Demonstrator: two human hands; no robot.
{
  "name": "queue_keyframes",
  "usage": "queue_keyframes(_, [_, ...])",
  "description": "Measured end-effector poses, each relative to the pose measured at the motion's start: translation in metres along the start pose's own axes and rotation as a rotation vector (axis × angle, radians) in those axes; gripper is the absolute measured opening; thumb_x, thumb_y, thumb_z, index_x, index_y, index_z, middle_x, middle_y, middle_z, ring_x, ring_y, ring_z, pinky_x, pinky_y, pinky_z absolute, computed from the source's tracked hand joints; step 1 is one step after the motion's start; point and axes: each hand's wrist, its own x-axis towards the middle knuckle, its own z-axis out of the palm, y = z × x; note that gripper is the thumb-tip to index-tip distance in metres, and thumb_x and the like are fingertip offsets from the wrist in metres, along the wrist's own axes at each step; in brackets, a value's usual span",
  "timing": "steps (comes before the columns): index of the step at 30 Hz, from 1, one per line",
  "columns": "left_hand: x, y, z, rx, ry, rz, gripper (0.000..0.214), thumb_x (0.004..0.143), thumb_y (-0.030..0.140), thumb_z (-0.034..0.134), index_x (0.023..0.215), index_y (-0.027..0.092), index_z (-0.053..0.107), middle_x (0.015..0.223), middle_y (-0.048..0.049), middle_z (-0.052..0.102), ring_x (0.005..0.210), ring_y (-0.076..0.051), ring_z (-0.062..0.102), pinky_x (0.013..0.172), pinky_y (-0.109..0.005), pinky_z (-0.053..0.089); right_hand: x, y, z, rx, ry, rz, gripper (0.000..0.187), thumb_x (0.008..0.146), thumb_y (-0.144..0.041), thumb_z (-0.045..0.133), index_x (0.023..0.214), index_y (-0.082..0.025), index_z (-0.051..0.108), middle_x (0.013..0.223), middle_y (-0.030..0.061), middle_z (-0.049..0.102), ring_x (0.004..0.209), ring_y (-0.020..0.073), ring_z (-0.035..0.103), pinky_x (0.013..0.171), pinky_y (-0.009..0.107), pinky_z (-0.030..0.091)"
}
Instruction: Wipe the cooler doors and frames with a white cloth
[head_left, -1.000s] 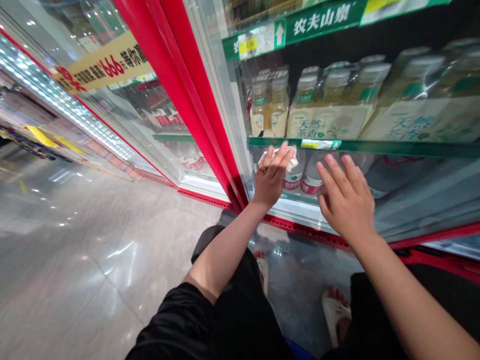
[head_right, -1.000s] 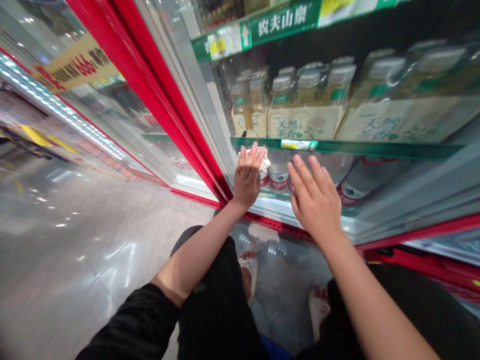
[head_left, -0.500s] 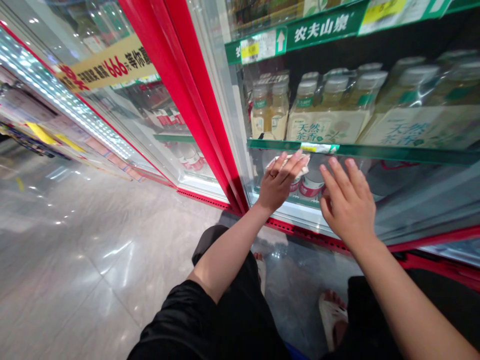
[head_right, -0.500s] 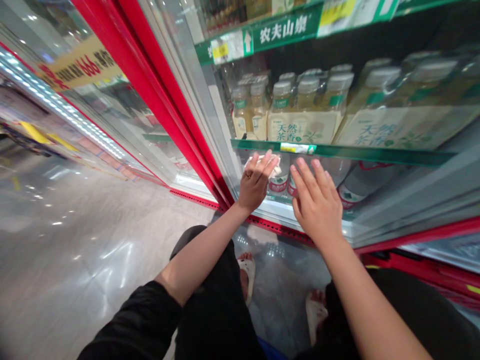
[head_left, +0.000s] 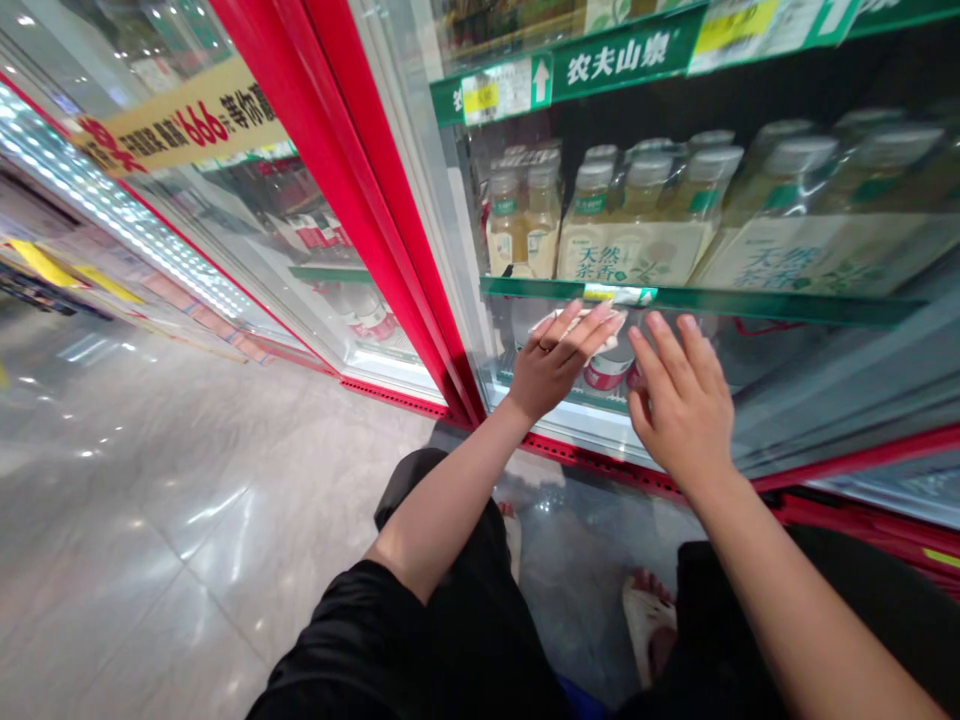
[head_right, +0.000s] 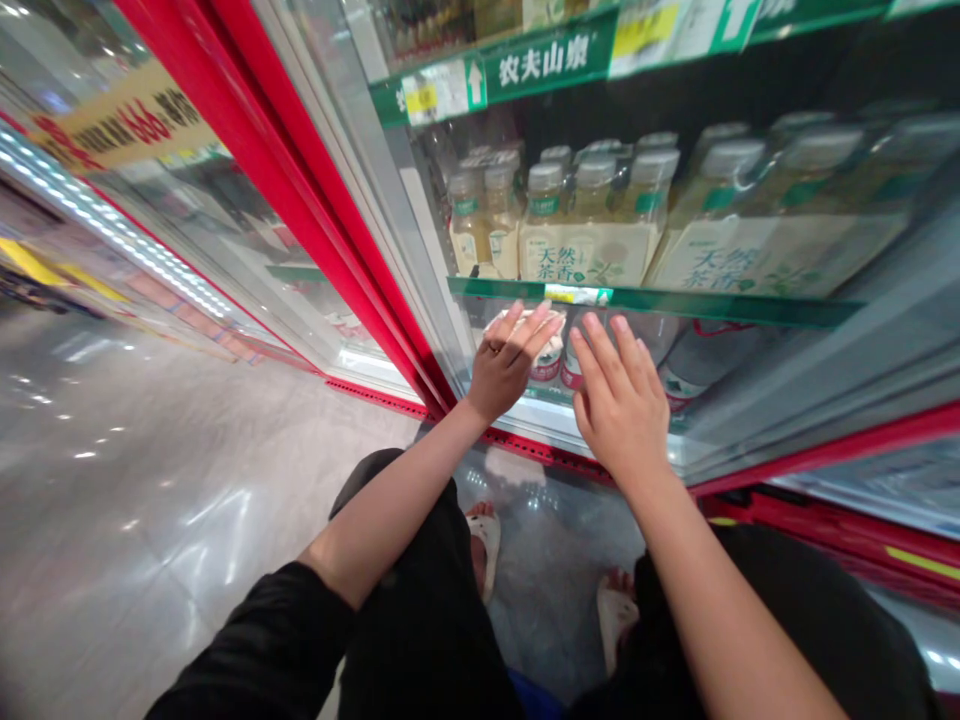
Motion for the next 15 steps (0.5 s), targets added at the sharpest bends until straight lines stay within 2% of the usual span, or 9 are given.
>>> queue_keyframes(3, [0.009,-0.014,-0.008,0.006,0.032,-0.1,0.061,0.111,0.01,0.042,0.169,0.026,0.051,0.169,-0.0064,0.061,0.172,-0.021,0.032,0.143,-0.043,0.03,-0.001,0.001,-0.003,-0.008,-0.001,0.011,0.089,0.101,-0.013,0.059,0.181,-0.026,0.023,0.18,0.0129,0.044,0.167,0.0369,0.041,0.132,0.06,0.043])
queue_keyframes(6, [0.008,-0.019,-0.01,-0.002,-0.05,-0.281,0.06,0.11,0.012,0.045,0.169,0.02,0.05,0.175,-0.0123,0.052,0.175,-0.026,0.025,0.145,-0.048,0.025,-0.002,0.003,-0.007,-0.06,0.002,0.018,0.088,0.102,-0.014,0.06,0.181,-0.027,0.023,0.178,0.013,0.047,0.166,0.0361,0.043,0.131,0.059,0.044])
queue_keyframes(8, [0.0,-0.013,-0.005,-0.017,-0.105,-0.285,0.06,0.11,0.014,0.049,0.17,0.019,0.049,0.177,-0.0143,0.05,0.174,-0.03,0.028,0.144,-0.05,0.027,-0.002,0.005,-0.01,-0.089,0.007,0.017,0.087,0.102,-0.015,0.06,0.181,-0.025,0.025,0.177,0.0138,0.048,0.166,0.0359,0.044,0.131,0.058,0.044])
queue_keyframes(10, [-0.006,-0.005,0.0,-0.015,-0.113,-0.14,0.061,0.11,0.014,0.052,0.17,0.022,0.049,0.174,-0.0128,0.053,0.17,-0.029,0.038,0.141,-0.047,0.035,-0.003,0.007,-0.012,-0.113,0.015,0.013,0.084,0.102,-0.015,0.06,0.179,-0.023,0.029,0.176,0.0147,0.05,0.165,0.0358,0.046,0.131,0.057,0.045])
queue_keyframes(13, [-0.007,-0.003,0.003,0.015,-0.061,0.205,0.059,0.111,0.012,0.053,0.167,0.029,0.054,0.169,-0.0042,0.061,0.163,-0.019,0.05,0.136,-0.035,0.041,-0.004,0.01,-0.015,-0.145,0.017,0.017,0.081,0.102,-0.016,0.059,0.178,-0.023,0.032,0.176,0.0155,0.05,0.163,0.0362,0.048,0.131,0.057,0.045])
queue_keyframes(14, [-0.004,-0.004,0.002,0.023,-0.048,0.268,0.058,0.111,0.012,0.053,0.166,0.031,0.055,0.169,-0.0018,0.062,0.162,-0.017,0.051,0.136,-0.032,0.041,-0.004,0.01,-0.016,-0.151,0.011,0.023,0.081,0.102,-0.016,0.059,0.178,-0.023,0.032,0.176,0.0155,0.05,0.164,0.0365,0.047,0.131,0.058,0.044])
queue_keyframes(15, [-0.001,-0.007,0.0,0.027,-0.044,0.276,0.059,0.111,0.011,0.053,0.166,0.031,0.055,0.168,-0.0008,0.062,0.163,-0.016,0.05,0.137,-0.032,0.04,-0.005,0.011,-0.018,-0.154,0.004,0.03,0.082,0.102,-0.017,0.059,0.178,-0.023,0.032,0.177,0.0153,0.049,0.164,0.0367,0.047,0.132,0.058,0.043])
